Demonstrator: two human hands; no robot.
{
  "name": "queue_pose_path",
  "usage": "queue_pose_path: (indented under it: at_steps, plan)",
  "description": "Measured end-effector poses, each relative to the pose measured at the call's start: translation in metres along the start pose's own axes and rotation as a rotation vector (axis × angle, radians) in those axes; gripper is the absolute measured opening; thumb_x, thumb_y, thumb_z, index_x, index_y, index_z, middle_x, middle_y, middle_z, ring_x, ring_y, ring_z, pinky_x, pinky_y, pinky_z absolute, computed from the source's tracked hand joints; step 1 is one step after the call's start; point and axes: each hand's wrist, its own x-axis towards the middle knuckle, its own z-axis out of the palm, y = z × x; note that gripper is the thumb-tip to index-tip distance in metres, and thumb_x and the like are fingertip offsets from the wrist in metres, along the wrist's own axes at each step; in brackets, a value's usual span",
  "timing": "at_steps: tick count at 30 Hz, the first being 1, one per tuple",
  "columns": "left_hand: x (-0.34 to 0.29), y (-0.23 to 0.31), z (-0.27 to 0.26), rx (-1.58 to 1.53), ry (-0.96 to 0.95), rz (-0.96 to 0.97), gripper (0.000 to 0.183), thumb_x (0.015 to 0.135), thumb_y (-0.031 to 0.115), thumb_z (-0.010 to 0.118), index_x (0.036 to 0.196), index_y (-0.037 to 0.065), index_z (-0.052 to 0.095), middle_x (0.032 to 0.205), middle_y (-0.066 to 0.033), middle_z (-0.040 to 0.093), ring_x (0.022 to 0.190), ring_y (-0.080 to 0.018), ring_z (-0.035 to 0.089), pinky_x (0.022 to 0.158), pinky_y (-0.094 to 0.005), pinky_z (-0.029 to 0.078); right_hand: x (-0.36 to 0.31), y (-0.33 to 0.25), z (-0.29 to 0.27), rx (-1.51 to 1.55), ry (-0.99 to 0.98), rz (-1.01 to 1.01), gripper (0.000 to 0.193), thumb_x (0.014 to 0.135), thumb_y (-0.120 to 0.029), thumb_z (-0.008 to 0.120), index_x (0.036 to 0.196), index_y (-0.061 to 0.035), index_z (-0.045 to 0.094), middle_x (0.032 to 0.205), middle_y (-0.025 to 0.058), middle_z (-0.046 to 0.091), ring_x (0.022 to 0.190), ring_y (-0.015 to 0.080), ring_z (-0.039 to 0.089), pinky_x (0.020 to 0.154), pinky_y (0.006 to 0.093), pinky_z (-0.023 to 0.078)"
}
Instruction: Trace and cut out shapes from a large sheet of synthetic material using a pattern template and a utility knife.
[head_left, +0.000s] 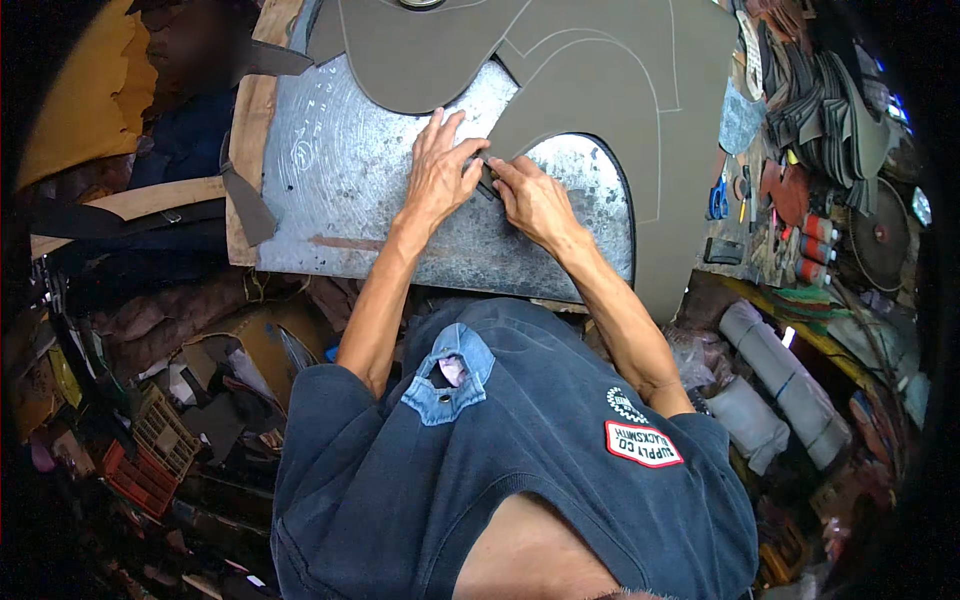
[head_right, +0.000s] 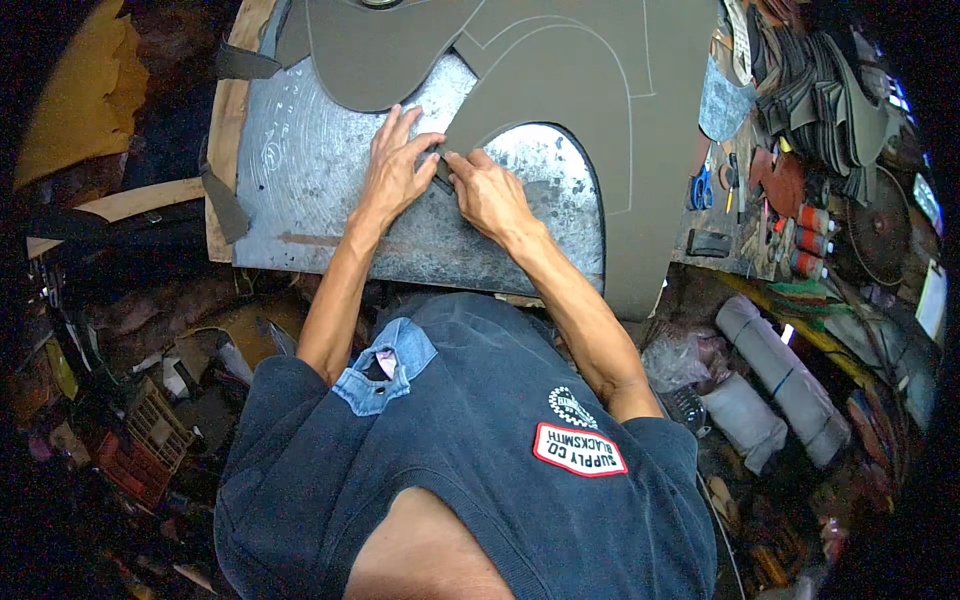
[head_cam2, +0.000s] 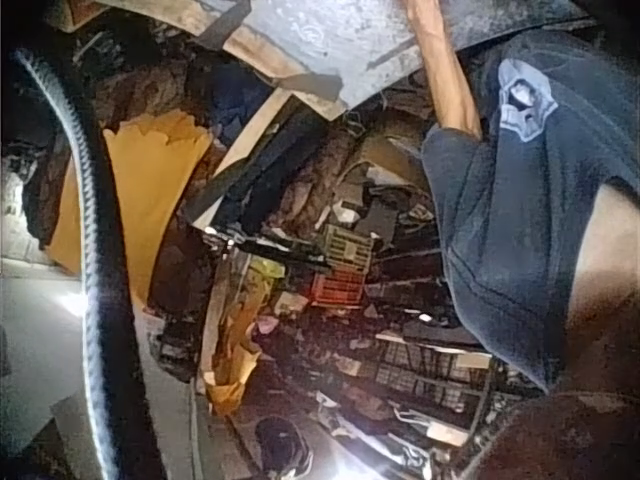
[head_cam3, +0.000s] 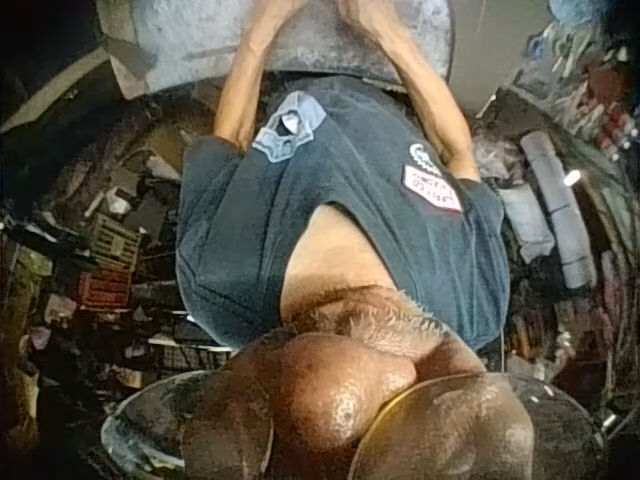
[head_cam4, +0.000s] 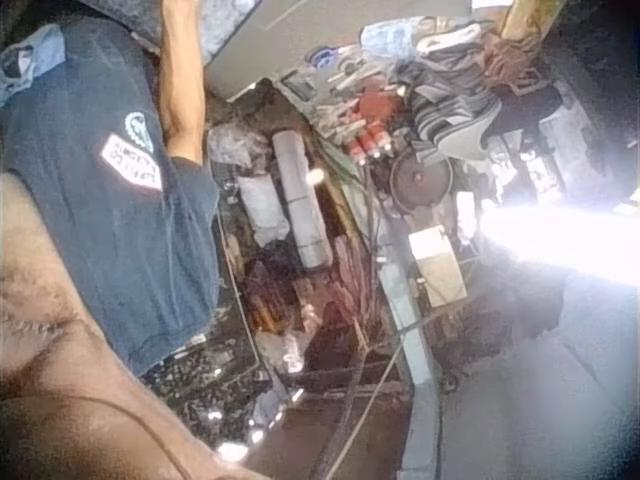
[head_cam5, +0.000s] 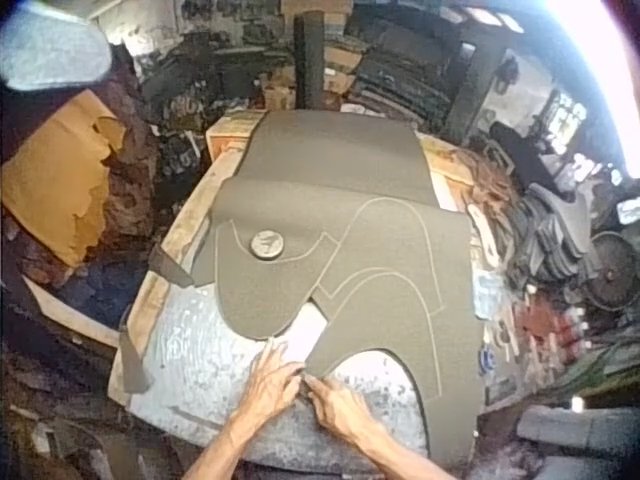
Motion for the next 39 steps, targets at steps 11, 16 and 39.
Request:
queue_pose_path:
  at_steps: [11, 16, 39]
  plan:
    - [0.002, -0.015, 0.024, -0.003, 0.021, 0.03, 0.022, 0.078, 0.017, 0.064, 0.099, 0.018, 0.072, 0.148, -0.0171, 0.043, 0.142, -0.0445, 0.027, 0.117, -0.0567, 0.018, -0.001, -0.006, -0.001, -0.013, 0.052, 0.047, 0.03, 0.091, -0.012, 0.057, 0.119, -0.0063, 0.064, 0.106, 0.0217, 0.063, 0.086, 0.0428, 0.066, 0.075, 0.0507, 0.055]
    - [0.002, -0.017, 0.023, 0.013, 0.029, 0.033, 0.023, 0.075, 0.015, 0.063, 0.096, 0.017, 0.073, 0.147, -0.0168, 0.043, 0.142, -0.0437, 0.028, 0.117, -0.0558, 0.018, -0.029, -0.003, -0.016, -0.076, -0.045, 0.196, 0.028, 0.092, -0.015, 0.056, 0.118, -0.0116, 0.066, 0.097, 0.022, 0.064, 0.083, 0.0426, 0.066, 0.073, 0.0506, 0.053]
    - [0.001, -0.029, 0.029, 0.118, -0.028, 0.169, 0.029, 0.085, 0.01, 0.056, 0.107, 0.019, 0.071, 0.147, -0.0192, 0.042, 0.14, -0.0464, 0.027, 0.115, -0.0599, 0.019, -0.165, -0.033, -0.015, -0.301, 0.079, 0.387, 0.051, 0.085, -0.012, 0.059, 0.133, -0.0271, 0.055, 0.098, 0.014, 0.053, 0.087, 0.0325, 0.06, 0.073, 0.0431, 0.053]
